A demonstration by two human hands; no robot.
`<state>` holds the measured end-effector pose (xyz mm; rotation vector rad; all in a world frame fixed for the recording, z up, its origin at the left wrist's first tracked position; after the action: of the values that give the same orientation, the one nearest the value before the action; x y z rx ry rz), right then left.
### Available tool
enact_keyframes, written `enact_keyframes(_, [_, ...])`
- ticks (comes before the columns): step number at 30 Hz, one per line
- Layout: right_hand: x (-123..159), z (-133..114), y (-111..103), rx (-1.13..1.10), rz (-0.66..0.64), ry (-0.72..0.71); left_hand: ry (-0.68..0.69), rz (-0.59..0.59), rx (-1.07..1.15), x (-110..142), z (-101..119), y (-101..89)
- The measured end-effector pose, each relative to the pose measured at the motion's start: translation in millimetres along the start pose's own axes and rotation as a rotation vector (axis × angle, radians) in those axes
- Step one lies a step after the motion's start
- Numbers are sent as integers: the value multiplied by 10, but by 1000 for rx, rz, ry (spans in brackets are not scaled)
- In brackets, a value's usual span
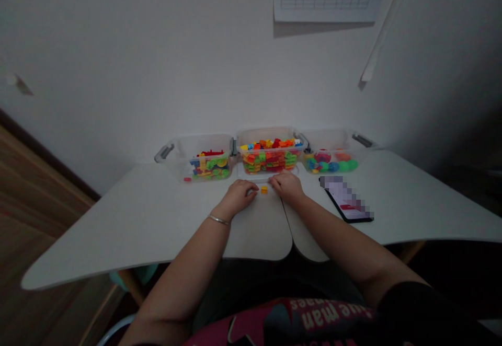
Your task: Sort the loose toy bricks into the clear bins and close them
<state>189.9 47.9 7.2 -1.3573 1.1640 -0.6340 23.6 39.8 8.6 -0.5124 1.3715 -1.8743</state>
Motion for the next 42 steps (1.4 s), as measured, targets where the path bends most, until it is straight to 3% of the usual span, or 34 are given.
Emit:
enact_keyframes(3, [30, 43, -145, -113, 147, 25, -7, -3, -4, -6, -15, 3])
enact_keyframes(9, [5, 36, -660, -321, 549, -90, 7, -1, -4, 5, -28, 2])
enact_keyframes(13, [-84, -28, -1029, -348, 668, -162, 4, 6, -7, 11, -50, 9])
enact_keyframes(18, [-327, 27, -1204, -349, 610, -184, -24, 1, -8, 3, -102, 28])
enact_keyframes(23, [-572, 116, -998, -246, 383, -84, -22, -10, -6, -1, -92, 31])
enact_keyframes(27, [-591, 102, -870, -84, 241, 32, -16, -4, -1, 3, -54, 16])
enact_keyframes(33, [-496, 124, -851, 102, 225, 170, -28, -15, -17, 1, -45, 16])
enact_keyframes(38, [-511, 146, -802, 135, 168, 141, -21, -7, -11, -2, -58, 27])
enact_keyframes(42, [-485, 194, -799, 70, 213, 97, -27, 0, -1, 0, -71, 21])
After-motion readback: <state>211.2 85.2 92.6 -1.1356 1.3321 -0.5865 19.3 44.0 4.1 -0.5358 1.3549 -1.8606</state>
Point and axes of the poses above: each hand's wrist, its own x-axis away from the middle knuckle, its own y-axis out of the palm, z = x × y, the point moved 6 cm from there along -x, towards the middle knuckle, and after that the axes turned 15 degrees about -z, right-handed, at the moved point
